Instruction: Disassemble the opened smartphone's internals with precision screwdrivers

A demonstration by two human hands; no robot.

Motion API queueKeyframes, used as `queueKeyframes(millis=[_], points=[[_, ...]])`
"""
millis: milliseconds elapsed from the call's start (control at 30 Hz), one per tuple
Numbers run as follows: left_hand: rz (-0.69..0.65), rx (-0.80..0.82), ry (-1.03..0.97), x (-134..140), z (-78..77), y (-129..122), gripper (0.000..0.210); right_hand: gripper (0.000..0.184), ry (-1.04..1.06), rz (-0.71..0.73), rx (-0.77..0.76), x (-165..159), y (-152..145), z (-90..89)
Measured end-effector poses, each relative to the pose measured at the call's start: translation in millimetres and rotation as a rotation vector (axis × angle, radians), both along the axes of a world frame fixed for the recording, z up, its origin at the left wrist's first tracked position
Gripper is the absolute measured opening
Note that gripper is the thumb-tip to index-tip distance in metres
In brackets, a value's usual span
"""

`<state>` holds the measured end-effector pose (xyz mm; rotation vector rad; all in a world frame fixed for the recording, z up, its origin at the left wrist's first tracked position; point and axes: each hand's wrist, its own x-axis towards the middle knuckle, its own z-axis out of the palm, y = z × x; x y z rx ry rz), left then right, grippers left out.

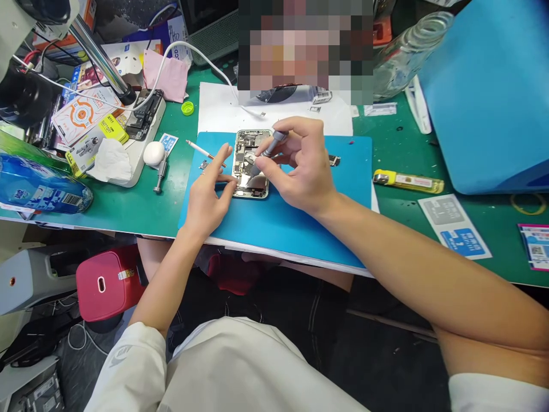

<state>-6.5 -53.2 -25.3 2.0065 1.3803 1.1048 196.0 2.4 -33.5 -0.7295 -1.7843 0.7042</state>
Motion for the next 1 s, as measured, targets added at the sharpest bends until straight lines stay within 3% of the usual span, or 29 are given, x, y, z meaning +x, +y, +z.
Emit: queueKeyframes(millis=[167, 433, 1000], points=[[0.022, -0.009, -0.060, -1.7, 0.4, -0.8, 0.066, 0.042, 0.009, 0.026, 0.020, 0.5, -0.5, 1.4], [0.016, -0.051, 0.026, -3.2, -0.9, -3.4, 0.073, 0.047, 0.001, 0.080, -0.036, -0.9, -0.9, -4.2], [0.014, -0.071, 0.106, -1.6, -0.6, -1.6, 0.079, 0.043, -0.002, 0.039, -0.039, -0.4, -1.3, -3.2]])
